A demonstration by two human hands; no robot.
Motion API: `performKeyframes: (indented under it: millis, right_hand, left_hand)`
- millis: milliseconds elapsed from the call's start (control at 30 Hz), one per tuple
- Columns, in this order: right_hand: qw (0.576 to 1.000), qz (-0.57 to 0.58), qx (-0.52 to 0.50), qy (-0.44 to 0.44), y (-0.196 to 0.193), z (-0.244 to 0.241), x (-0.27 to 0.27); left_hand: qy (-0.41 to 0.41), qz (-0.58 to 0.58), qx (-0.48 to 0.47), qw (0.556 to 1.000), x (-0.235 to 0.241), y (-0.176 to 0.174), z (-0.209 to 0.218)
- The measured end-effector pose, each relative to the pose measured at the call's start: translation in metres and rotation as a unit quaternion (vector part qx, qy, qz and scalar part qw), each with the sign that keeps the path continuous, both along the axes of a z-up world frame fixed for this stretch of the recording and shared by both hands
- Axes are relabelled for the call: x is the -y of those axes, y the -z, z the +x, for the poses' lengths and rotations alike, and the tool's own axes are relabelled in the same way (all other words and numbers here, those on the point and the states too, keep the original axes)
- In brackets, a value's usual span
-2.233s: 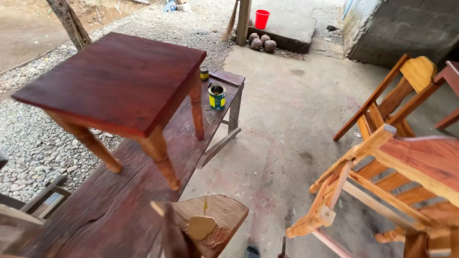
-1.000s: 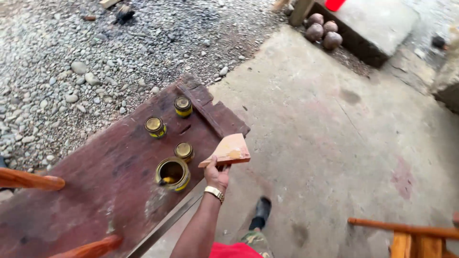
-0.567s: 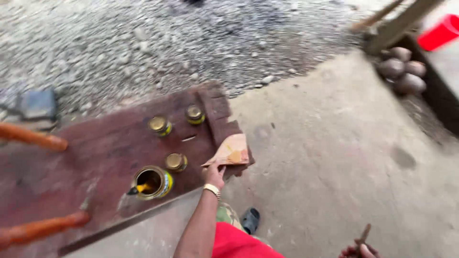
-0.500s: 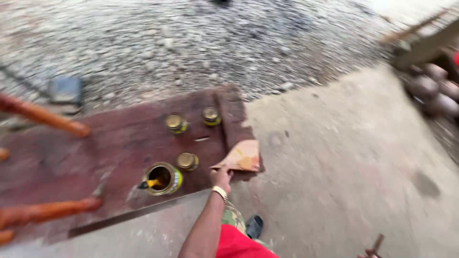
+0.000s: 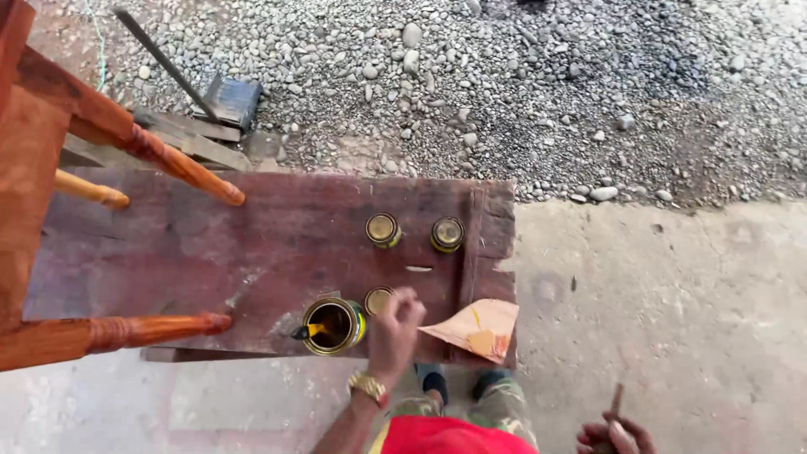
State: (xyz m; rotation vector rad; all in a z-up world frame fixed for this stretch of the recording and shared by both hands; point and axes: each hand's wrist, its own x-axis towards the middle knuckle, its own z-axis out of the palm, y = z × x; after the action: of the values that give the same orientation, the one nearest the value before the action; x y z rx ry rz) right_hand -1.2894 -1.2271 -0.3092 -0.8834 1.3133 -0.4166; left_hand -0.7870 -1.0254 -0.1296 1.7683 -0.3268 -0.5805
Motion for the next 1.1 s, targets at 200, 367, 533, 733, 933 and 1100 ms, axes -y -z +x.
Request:
performKeyframes:
  millis: [200, 367, 533, 733, 933, 1100]
  right_hand:
    - [0.996, -0.010, 0.047, -0.070, -0.151, 0.223, 0.006]
    - [0.969, 0.006, 0.084, -0.230, -0.149, 0.269, 0.012]
    - [0.947, -0.041, -0.025, -0.317, -0.167, 0.291, 0.016]
    - [0.949, -0.014, -0.030, -0.315, -0.172, 0.305, 0.022]
    - [0.959, 0.004, -0.020, -0.283, -0.157, 0.295, 0.028]
    - [0.964, 0.014, -0.014, -0.265, -0.147, 0.290, 0.029]
  left_hand:
    - [-0.027, 0.228, 0.338, 0.913, 0.045, -0.003, 0.128]
    - [0.061, 0.325, 0.278, 0.902, 0.057, 0.037, 0.157]
    - [0.065, 0.329, 0.256, 0.906, 0.059, 0.041, 0.164]
    - [0.021, 0.256, 0.213, 0.943, 0.055, 0.049, 0.191]
    - [0.016, 0.208, 0.055, 0.976, 0.056, 0.036, 0.198]
    - [0.002, 0.197, 0.075, 0.978, 0.051, 0.048, 0.199]
